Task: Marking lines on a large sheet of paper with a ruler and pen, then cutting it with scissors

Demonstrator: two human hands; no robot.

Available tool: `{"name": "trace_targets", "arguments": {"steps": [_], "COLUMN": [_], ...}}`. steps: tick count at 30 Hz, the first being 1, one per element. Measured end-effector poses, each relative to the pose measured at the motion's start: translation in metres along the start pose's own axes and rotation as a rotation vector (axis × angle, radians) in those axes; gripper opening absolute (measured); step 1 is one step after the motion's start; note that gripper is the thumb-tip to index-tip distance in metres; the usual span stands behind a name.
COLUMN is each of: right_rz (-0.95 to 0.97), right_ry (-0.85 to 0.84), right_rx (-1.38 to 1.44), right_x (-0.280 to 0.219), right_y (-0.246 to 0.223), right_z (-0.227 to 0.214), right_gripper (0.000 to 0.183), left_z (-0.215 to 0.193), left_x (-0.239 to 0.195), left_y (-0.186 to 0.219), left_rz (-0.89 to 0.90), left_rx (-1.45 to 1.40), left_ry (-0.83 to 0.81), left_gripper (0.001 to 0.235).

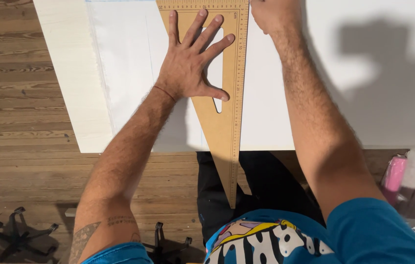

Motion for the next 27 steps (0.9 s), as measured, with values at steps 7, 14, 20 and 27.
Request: {"name": "trace_targets", "arguments": {"steps": [7, 14, 20, 27], "right_rz": [0.102, -0.019, 0.37, 0.39], "right_ry": [-0.221, -0.269, -0.629, -0.727], "right_rx": [-0.173, -0.273, -0.118, -0.15], "right_x": [-0.021, -0.143, -0.27, -0.403], "right_y": [-0.014, -0.006, -0.023, 0.042], "right_z": [-0.009, 0.001, -0.021, -0.042], "right_gripper": [0.029, 0.026, 0.02, 0.017], "left_z": [0.004, 0.005, 0.008, 0.01], "left_x": [-0.003, -0.004, -0.003, -0.002], "left_y": [-0.001, -0.002, -0.002, -0.008], "left_rz": [0.005, 0.009, 0.017, 0.039], "left_rx": [0.007, 0.012, 0.052, 0.058], "left_ry": [0.034, 0.045, 0.042, 0.044], "left_gripper": [0.125, 0.127, 0.128, 0.131]}}
Point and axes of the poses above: each hand's wrist, its own x-axis towards the middle knuckle, its own z-axis out of the palm, y = z × x, the point moved 4 cm from there along x, towards the middle knuckle, and after that the axes turned 4 degrees about y, right-handed, at the moved point
